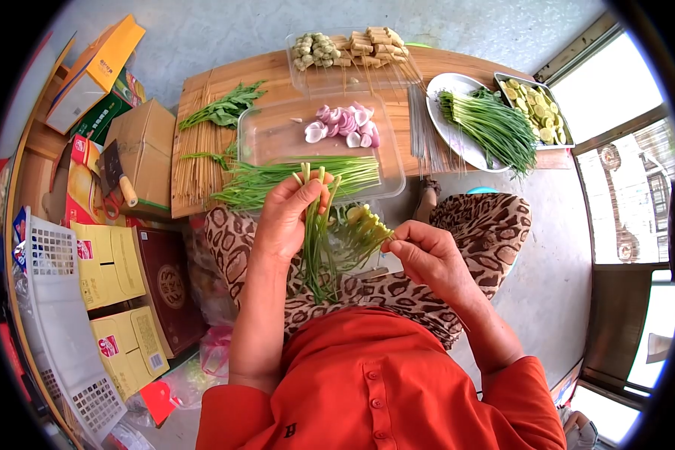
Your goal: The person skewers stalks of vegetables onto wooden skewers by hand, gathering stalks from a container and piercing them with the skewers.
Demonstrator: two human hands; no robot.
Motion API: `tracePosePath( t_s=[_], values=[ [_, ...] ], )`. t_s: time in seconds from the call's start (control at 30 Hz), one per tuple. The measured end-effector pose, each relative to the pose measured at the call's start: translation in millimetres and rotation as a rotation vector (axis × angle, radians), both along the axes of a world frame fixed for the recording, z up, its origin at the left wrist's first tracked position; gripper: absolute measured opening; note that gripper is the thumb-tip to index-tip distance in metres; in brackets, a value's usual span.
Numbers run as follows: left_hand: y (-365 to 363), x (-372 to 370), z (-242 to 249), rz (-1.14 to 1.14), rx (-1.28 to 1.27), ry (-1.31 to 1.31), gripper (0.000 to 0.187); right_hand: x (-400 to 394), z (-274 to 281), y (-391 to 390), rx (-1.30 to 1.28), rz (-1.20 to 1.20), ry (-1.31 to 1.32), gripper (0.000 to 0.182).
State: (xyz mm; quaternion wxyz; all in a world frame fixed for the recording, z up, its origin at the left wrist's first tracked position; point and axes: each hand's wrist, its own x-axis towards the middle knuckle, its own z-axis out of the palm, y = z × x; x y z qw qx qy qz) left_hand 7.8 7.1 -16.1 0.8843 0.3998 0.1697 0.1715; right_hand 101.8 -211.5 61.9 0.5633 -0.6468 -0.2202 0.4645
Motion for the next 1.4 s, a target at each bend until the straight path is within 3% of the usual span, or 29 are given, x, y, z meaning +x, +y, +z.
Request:
tracePosePath(
  t_s=[1.4],
  values=[
    [-5.1, 4.4, 4.5, 0.044, 0.193, -0.032, 0.017, -0.1, -5.2, 1.5, -0.019, 0.013, -0.025, 0.016]
  ],
)
